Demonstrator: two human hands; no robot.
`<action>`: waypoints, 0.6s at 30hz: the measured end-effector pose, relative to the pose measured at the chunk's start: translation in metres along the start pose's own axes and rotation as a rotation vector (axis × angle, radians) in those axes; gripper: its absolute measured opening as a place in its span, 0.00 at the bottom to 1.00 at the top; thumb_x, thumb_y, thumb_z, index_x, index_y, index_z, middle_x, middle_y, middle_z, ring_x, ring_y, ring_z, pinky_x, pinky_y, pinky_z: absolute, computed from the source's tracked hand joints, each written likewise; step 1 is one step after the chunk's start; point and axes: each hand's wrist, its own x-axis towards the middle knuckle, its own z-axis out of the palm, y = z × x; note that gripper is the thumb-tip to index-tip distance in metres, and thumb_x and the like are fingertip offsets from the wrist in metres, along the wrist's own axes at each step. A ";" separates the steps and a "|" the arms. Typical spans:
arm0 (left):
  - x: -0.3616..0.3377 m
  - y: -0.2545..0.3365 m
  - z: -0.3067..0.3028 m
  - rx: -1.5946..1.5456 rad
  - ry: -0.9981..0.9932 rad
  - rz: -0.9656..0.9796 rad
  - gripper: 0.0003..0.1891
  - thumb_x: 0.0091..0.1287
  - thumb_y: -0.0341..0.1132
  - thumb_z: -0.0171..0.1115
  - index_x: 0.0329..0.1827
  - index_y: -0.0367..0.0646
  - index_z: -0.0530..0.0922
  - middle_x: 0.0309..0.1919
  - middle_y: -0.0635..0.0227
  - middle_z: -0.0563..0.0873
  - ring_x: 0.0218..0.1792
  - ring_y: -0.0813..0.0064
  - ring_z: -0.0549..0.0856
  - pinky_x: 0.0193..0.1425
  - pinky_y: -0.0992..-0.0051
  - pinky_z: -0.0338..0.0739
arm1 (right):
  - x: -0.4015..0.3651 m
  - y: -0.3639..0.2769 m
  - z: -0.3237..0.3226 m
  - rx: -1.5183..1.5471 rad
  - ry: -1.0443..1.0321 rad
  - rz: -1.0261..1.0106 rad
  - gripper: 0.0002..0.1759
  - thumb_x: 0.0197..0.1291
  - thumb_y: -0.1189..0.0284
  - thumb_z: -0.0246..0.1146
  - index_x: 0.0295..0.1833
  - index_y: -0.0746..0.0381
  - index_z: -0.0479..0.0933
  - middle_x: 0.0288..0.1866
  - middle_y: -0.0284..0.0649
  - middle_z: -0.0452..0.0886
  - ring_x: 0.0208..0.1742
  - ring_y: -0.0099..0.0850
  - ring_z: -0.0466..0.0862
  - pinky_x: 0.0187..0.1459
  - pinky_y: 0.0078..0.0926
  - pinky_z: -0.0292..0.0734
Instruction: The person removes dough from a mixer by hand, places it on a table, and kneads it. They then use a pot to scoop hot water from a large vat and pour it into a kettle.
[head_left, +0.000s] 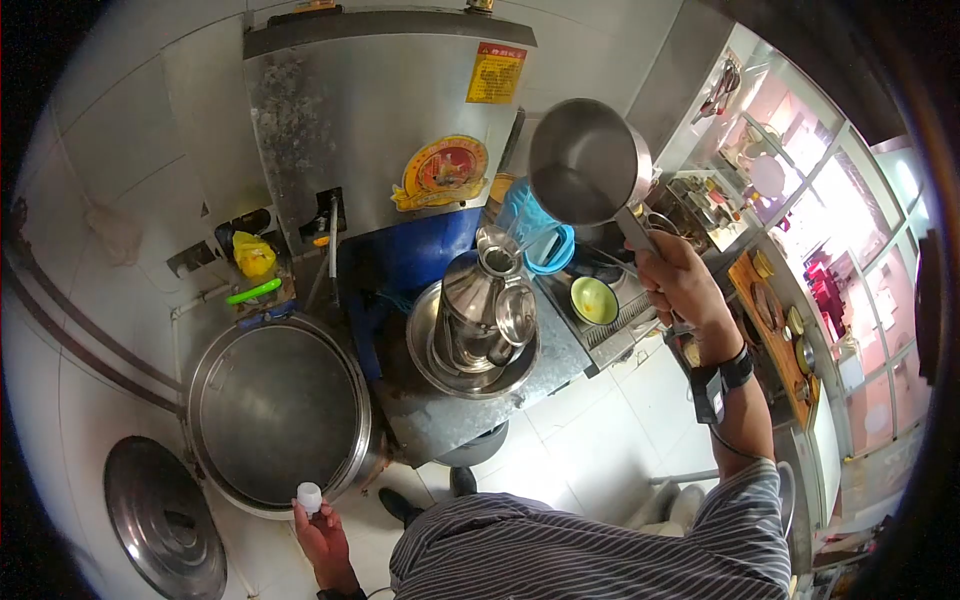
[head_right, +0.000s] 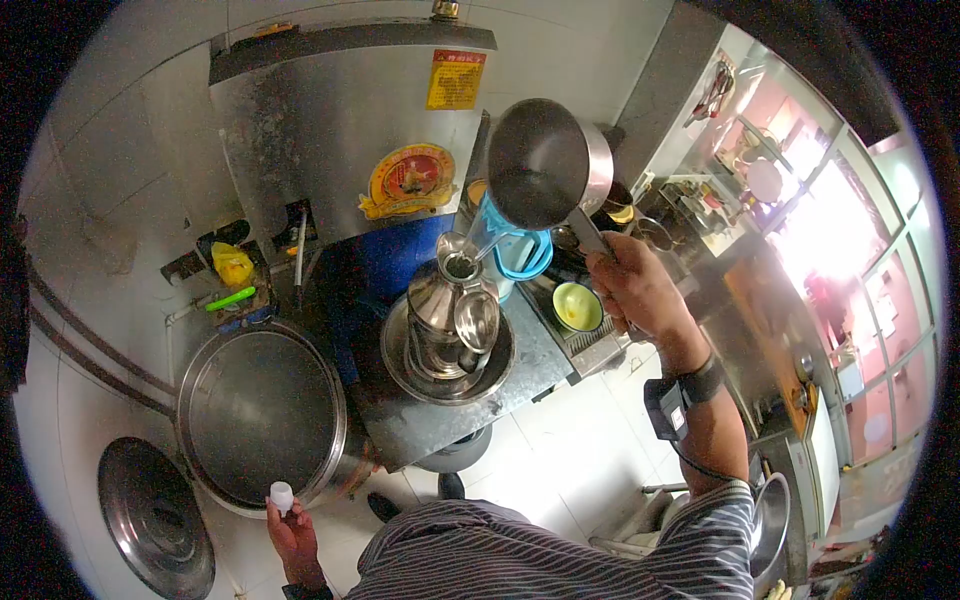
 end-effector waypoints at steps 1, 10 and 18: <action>-0.001 0.000 0.001 -0.003 0.010 -0.003 0.18 0.75 0.47 0.49 0.45 0.39 0.71 0.25 0.65 0.77 0.22 0.79 0.74 0.21 0.82 0.66 | 0.001 0.004 0.000 -0.039 0.000 -0.032 0.15 0.66 0.69 0.53 0.54 0.66 0.71 0.22 0.25 0.61 0.14 0.14 0.58 0.13 0.14 0.55; 0.007 0.001 -0.010 -0.022 0.012 -0.018 0.17 0.75 0.47 0.49 0.46 0.40 0.71 0.27 0.62 0.78 0.22 0.78 0.75 0.21 0.81 0.68 | -0.003 -0.001 0.013 -0.310 0.001 -0.120 0.08 0.67 0.69 0.52 0.37 0.62 0.68 0.20 0.29 0.65 0.12 0.17 0.67 0.11 0.19 0.63; 0.016 0.001 -0.022 -0.029 -0.038 -0.028 0.16 0.74 0.46 0.51 0.48 0.40 0.70 0.29 0.61 0.78 0.24 0.77 0.77 0.20 0.81 0.70 | -0.003 0.004 0.027 -0.634 0.039 -0.284 0.10 0.64 0.71 0.55 0.40 0.68 0.67 0.27 0.56 0.72 0.31 0.52 0.77 0.36 0.45 0.69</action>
